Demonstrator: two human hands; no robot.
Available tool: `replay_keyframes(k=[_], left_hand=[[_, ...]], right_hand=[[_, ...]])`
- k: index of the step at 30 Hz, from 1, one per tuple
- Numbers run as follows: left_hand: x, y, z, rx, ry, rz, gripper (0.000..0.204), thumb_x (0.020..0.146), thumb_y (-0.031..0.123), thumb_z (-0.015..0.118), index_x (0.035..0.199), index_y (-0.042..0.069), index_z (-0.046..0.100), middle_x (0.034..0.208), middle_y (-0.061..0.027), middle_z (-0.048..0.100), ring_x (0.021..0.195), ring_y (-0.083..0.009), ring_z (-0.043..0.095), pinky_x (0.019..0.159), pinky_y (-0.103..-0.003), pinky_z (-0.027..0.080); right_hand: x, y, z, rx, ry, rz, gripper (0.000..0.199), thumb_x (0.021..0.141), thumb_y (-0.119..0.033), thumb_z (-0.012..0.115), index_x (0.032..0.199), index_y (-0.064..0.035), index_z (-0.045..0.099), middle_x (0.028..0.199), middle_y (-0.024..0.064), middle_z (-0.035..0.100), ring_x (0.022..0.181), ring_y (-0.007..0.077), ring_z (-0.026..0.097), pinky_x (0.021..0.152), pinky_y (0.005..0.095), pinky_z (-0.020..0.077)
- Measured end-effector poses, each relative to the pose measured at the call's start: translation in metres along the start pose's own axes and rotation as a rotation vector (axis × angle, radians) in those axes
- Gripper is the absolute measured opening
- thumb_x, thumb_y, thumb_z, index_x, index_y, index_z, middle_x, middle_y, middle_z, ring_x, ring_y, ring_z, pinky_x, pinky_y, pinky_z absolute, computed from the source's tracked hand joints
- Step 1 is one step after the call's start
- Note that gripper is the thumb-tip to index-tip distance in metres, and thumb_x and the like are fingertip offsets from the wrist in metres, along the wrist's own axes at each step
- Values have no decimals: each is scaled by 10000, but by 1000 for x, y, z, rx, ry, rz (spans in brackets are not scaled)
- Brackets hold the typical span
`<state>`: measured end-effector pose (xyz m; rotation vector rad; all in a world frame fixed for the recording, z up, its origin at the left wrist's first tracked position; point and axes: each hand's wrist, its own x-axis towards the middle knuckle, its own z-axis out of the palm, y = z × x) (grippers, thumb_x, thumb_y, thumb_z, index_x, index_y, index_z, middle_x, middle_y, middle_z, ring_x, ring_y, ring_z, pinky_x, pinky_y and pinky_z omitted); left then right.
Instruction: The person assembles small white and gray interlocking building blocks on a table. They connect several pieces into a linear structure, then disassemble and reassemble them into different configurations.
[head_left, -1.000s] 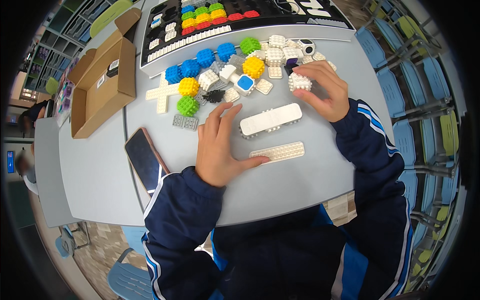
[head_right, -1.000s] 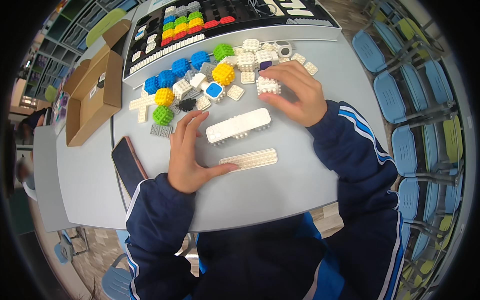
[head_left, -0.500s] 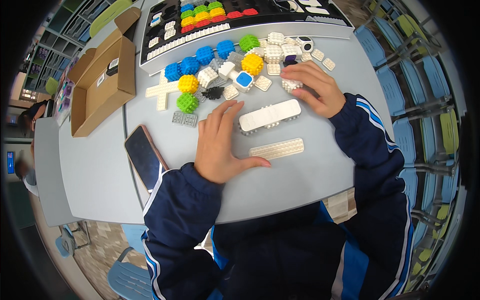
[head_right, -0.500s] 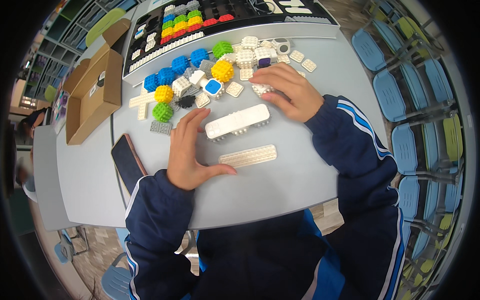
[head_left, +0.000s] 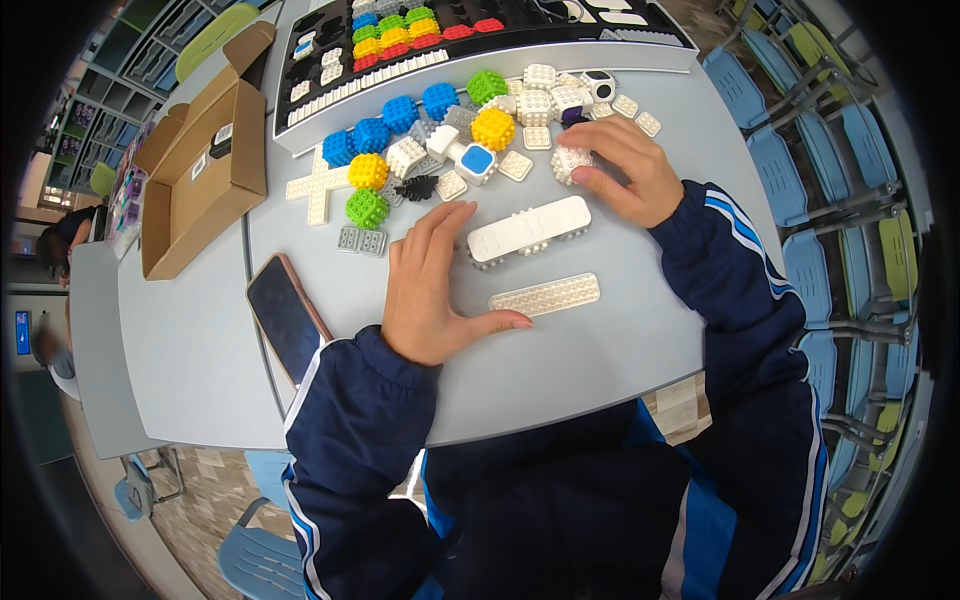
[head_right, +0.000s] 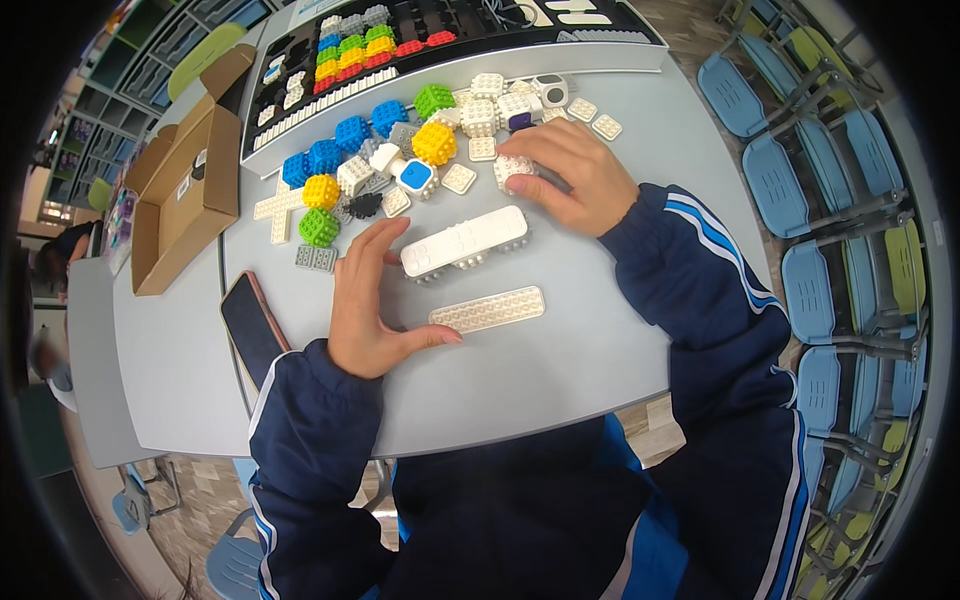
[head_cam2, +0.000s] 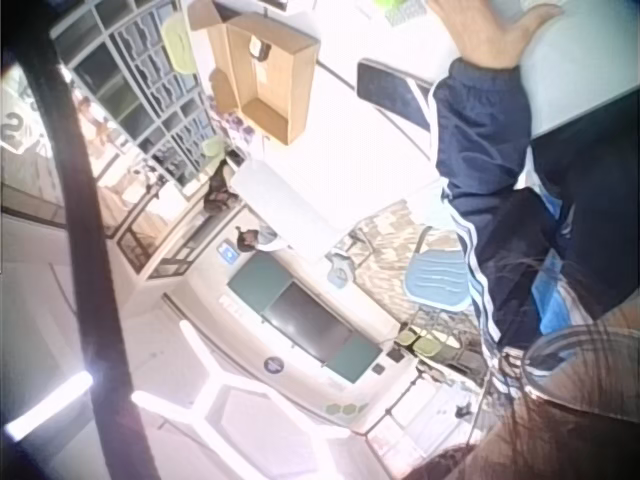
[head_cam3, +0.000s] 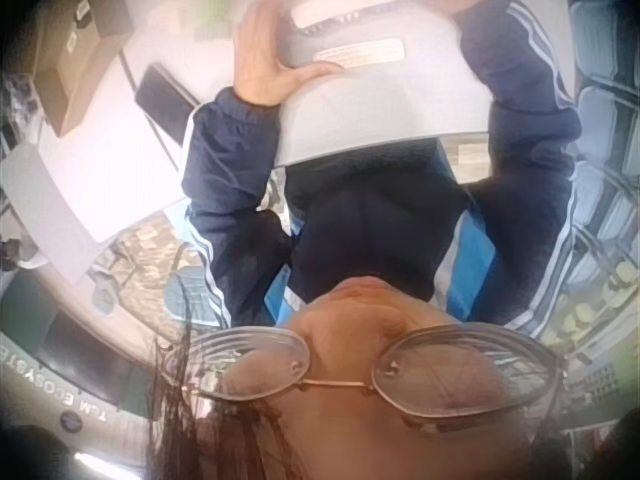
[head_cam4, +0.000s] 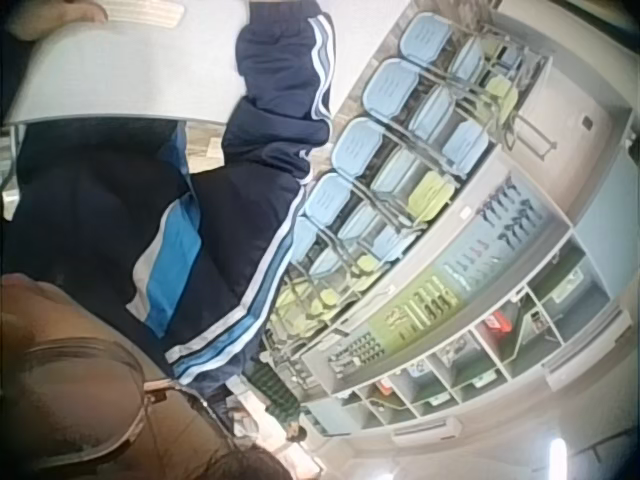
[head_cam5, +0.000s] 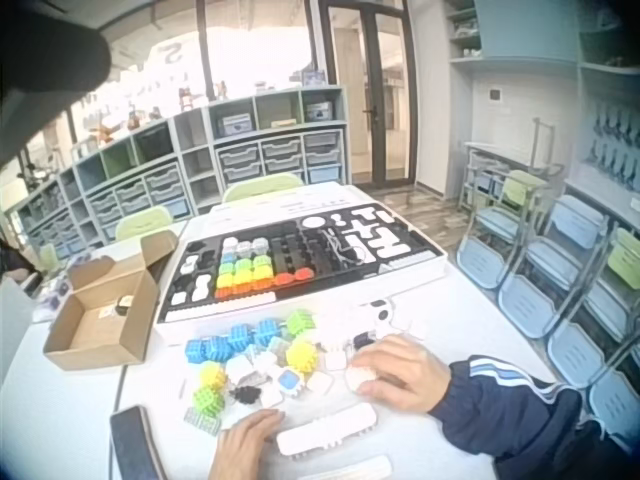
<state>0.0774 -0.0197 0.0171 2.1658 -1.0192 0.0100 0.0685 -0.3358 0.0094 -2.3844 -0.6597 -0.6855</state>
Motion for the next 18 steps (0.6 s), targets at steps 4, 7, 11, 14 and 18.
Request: replay_keyframes(k=[4,7,11,14,18], left_hand=[[0,1,0,14,-10,1,1170,518,519,975,1458,41,468,1444,-170,503,1315,-355,494,1059,-441,368],[0,2,0,26,-18,-4,1168,520,519,975,1458,40,469,1443,-171,505,1319,-356,491,1062,-444,368],[0,1,1,25,-13,2,1166,522,516,975,1457,38,469,1443,-172,506,1321,-357,490,1066,-444,366],[0,2,0,29,-12,0,1168,520,516,976,1456,36,469,1442,-173,507,1321,-357,491,1068,-443,365],[0,2,0,26,-6,2,1145,539,499,975,1456,35,469,1440,-175,508,1321,-356,493,1068,-443,366]], right_hand=[[1,-1,-5,-12,44,58,310,932,-206,726,1184,-26,710,1079,139,721,989,325,655,879,390,513],[-4,10,-3,-7,83,119,323,956,-241,704,1204,-33,707,1069,138,720,969,323,651,857,391,520],[-6,14,-4,4,58,179,414,1005,-351,635,1248,-19,688,1050,141,711,991,293,640,908,378,478],[-5,12,-6,-78,48,118,380,935,-299,725,1231,-62,699,1085,114,715,1027,296,631,954,396,434],[-2,4,-6,-155,-1,25,403,899,-320,760,1215,-76,706,1102,85,714,1072,272,619,981,386,392]])
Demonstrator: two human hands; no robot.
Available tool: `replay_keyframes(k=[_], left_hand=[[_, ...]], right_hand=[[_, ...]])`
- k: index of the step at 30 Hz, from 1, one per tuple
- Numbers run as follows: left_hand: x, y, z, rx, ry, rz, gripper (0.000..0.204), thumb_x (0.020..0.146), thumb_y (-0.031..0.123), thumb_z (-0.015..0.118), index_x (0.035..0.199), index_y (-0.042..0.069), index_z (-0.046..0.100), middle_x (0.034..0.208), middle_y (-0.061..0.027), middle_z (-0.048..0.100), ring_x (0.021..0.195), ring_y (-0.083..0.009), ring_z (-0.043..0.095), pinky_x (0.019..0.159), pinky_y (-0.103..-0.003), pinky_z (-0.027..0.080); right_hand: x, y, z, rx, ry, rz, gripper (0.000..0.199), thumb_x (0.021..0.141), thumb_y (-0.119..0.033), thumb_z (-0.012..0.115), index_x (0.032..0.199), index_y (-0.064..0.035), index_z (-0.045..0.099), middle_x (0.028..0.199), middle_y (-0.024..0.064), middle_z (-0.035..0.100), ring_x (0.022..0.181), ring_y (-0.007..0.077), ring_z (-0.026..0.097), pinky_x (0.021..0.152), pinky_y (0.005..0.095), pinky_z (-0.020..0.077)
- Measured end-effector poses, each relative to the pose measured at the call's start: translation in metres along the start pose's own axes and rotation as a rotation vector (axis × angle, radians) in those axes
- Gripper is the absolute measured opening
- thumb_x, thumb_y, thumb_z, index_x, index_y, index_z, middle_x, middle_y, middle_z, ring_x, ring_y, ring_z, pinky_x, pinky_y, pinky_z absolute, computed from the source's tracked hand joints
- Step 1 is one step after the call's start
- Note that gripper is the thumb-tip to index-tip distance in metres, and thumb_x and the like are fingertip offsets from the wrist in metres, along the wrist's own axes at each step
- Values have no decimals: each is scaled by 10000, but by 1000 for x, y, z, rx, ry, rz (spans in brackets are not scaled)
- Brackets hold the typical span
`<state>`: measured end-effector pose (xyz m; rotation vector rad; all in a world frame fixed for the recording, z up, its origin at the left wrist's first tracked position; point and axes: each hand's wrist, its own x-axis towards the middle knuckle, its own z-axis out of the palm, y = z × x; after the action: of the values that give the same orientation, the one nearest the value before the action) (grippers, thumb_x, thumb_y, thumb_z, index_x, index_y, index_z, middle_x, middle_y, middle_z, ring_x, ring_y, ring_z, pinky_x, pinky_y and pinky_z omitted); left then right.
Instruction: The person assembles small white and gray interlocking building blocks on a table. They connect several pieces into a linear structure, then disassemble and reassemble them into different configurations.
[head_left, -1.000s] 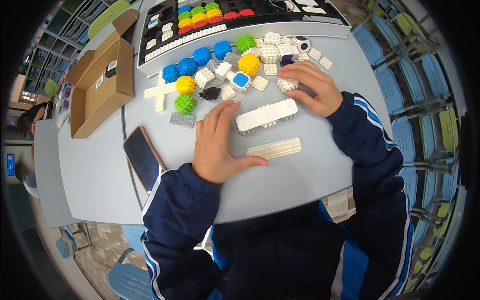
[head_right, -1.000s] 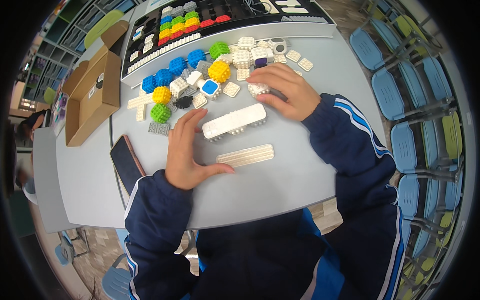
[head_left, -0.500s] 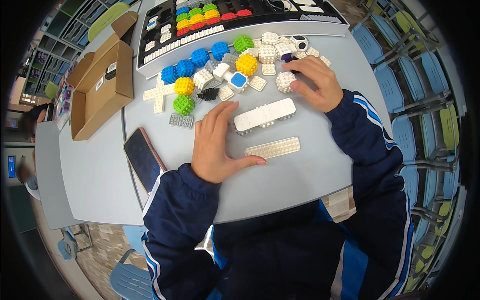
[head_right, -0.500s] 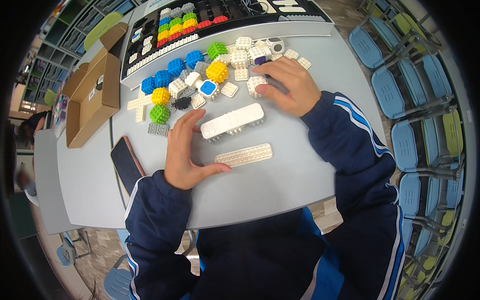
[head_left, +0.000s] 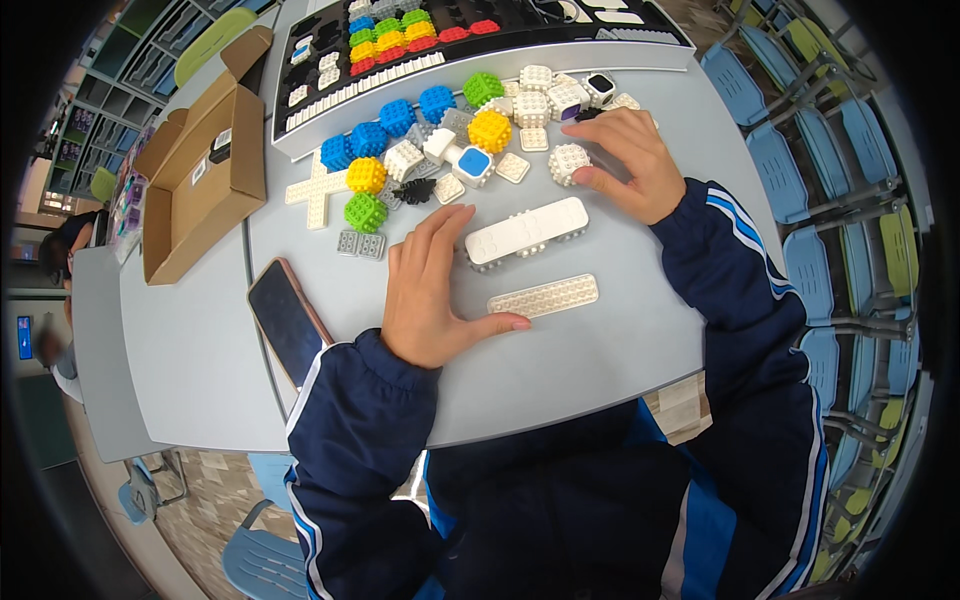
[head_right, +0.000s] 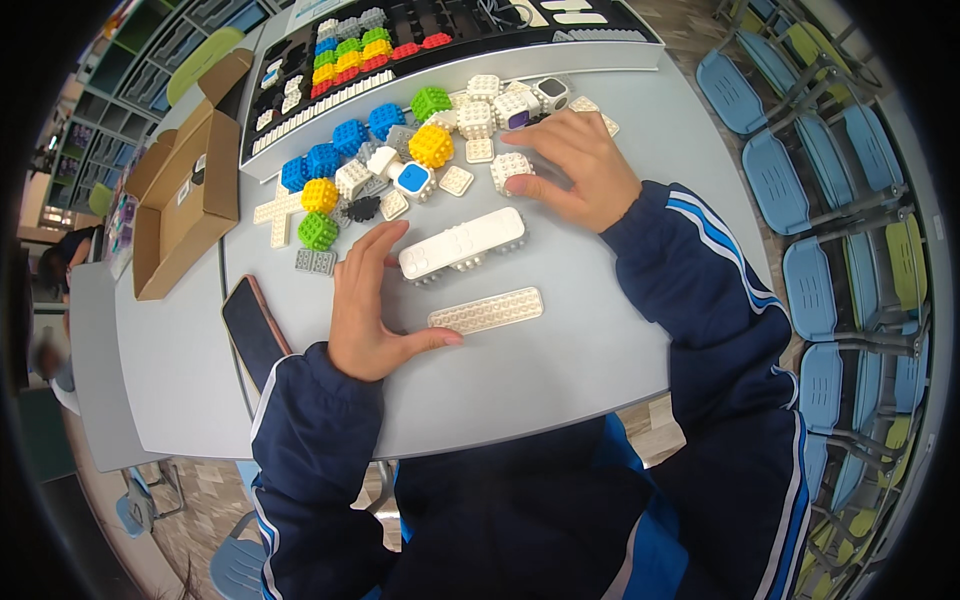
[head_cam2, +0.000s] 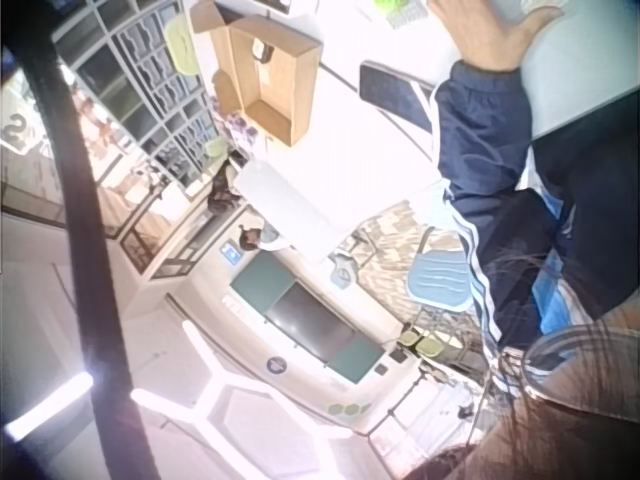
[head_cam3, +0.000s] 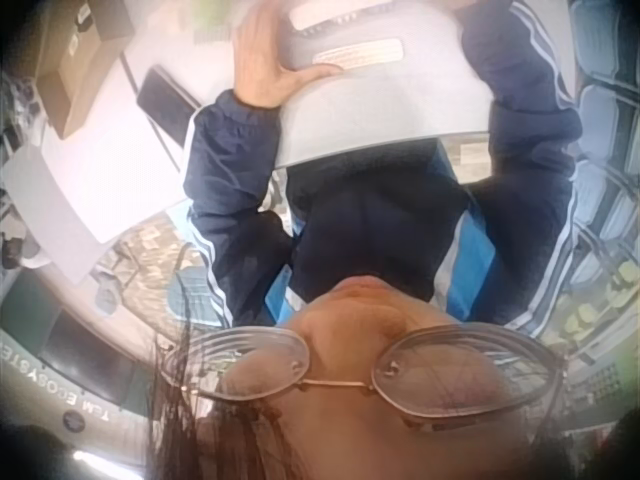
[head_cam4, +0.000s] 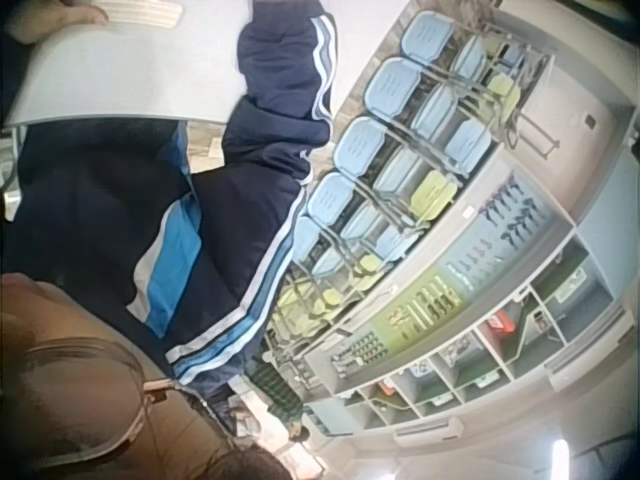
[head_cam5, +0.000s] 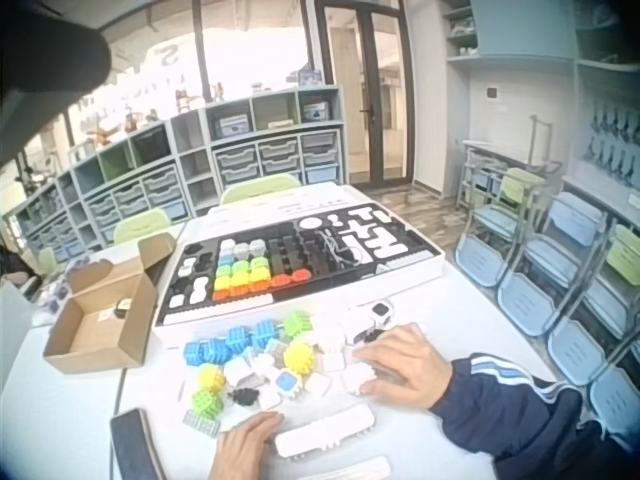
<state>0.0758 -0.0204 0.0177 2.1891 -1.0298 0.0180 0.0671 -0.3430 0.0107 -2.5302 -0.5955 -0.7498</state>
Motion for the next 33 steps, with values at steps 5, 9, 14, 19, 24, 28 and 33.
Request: replay_keyframes(k=[5,9,14,19,24,28,33], left_hand=[[1,-1,2,48,4,23,1122,588,368,989,1510,49,435,1471,-187,472,1213,-311,523,984,-398,439],[1,-1,2,60,-7,15,1080,619,336,962,1511,51,424,1473,-190,466,1270,-333,499,1036,-420,400],[0,3,4,46,-21,12,1066,638,330,942,1514,46,406,1476,-196,460,1323,-360,469,1096,-443,342],[-1,4,5,56,-20,10,1058,646,315,937,1516,39,400,1484,-201,450,1322,-365,467,1096,-441,348],[-2,4,6,64,-12,16,1041,662,301,934,1512,25,400,1486,-204,447,1326,-374,462,1098,-449,356],[-2,7,5,22,69,101,1011,657,290,941,1487,18,432,1469,-216,456,1293,-374,489,1058,-454,404],[-15,16,-7,83,302,341,703,630,256,945,1244,35,683,1184,-128,584,961,-247,595,839,-408,492]], right_hand=[[-1,1,2,0,-10,-14,377,880,-314,782,1162,-73,719,1092,71,717,1077,254,620,970,378,391],[-2,2,2,10,0,-17,334,861,-301,805,1087,-66,731,1062,60,722,1048,241,629,960,372,397],[-2,3,0,14,16,-20,317,837,-287,830,1034,-57,738,1013,57,727,973,234,640,938,369,410],[-3,2,0,14,71,-16,305,820,-255,844,1013,-41,744,964,66,731,923,242,641,911,364,429],[-4,-1,-5,30,132,-33,293,806,-203,854,1018,-31,748,967,76,739,899,253,641,869,362,453],[-8,-2,-10,27,135,-50,298,796,-185,862,1018,-22,748,973,87,741,884,257,637,845,359,463],[-7,-4,-8,63,117,-80,304,786,-196,869,1006,-23,750,959,90,738,866,246,636,833,353,461]])
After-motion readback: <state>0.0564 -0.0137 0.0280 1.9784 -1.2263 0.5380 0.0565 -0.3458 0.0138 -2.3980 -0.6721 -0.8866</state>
